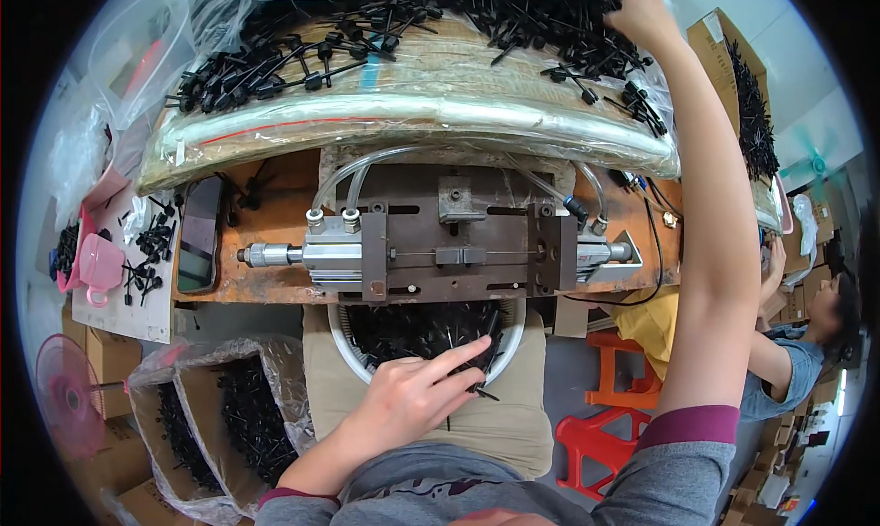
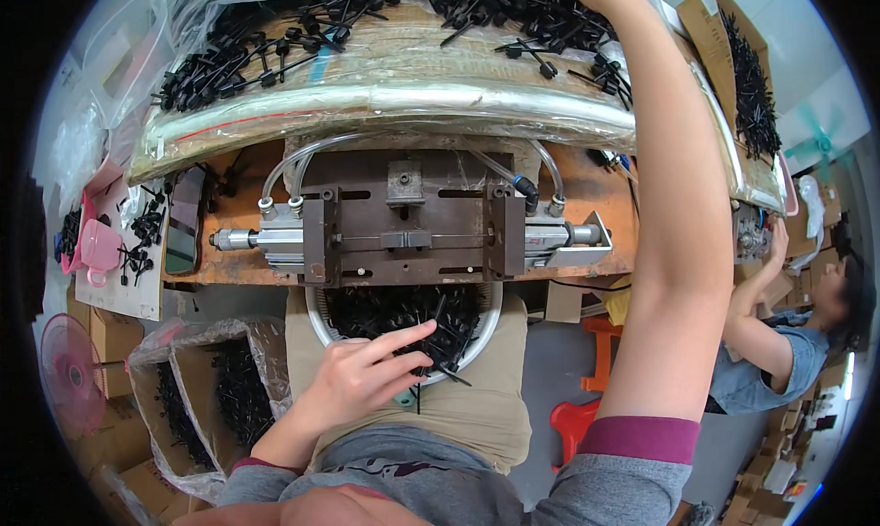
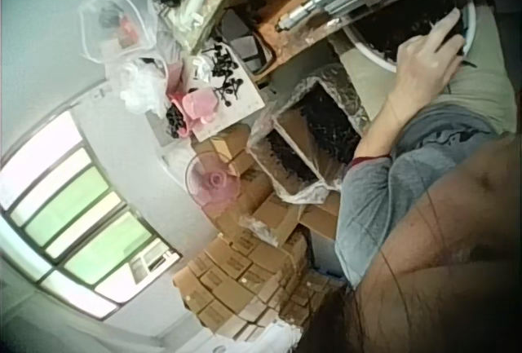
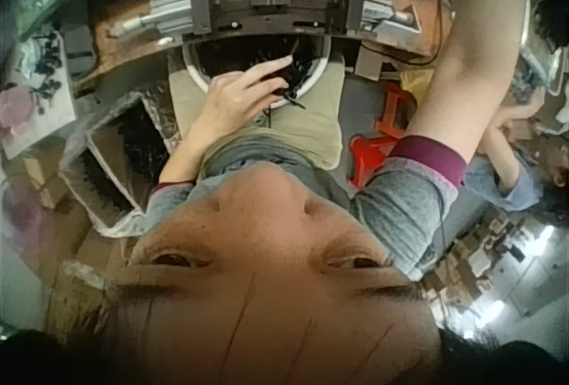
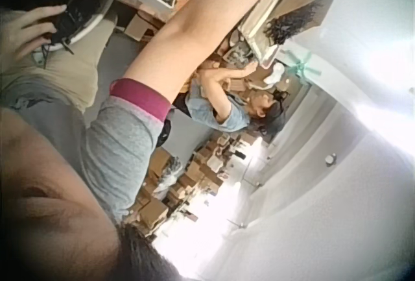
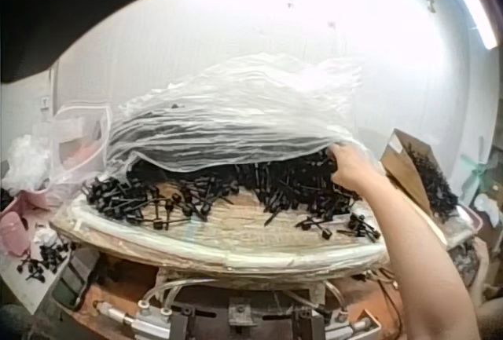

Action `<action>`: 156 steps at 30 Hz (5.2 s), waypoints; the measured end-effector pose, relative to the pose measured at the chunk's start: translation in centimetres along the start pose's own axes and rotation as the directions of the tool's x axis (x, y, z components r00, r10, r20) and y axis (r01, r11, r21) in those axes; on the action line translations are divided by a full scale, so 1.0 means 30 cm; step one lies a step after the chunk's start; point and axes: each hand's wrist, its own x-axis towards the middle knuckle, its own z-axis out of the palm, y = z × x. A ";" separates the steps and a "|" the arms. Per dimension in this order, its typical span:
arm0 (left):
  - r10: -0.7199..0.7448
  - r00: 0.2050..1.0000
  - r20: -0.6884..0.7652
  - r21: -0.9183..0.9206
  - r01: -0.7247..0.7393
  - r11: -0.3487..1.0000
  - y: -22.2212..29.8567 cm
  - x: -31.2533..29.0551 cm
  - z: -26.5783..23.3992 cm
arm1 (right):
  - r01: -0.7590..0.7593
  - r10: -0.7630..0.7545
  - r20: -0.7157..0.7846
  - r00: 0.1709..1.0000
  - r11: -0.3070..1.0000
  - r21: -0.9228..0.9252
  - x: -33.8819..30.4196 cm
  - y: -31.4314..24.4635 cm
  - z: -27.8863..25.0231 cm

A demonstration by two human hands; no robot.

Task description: Assembling plastic clips and connectors onto wire bundles using a bench-mounted manual press jig.

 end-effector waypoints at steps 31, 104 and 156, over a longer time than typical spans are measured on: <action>-0.007 0.983 0.185 -0.176 0.040 0.984 -0.163 -0.278 0.254 | 0.075 -0.127 0.381 0.916 0.986 0.149 -0.042 0.001 0.183; -0.732 0.631 -0.256 -0.009 0.756 0.654 -0.256 -0.201 0.135 | -0.048 -0.192 0.228 0.954 0.654 0.755 -1.303 -0.788 0.549; -0.443 0.807 0.391 0.341 0.320 0.884 -0.147 -0.157 -0.056 | -0.705 0.293 0.688 0.664 0.551 0.446 -1.598 -0.390 0.724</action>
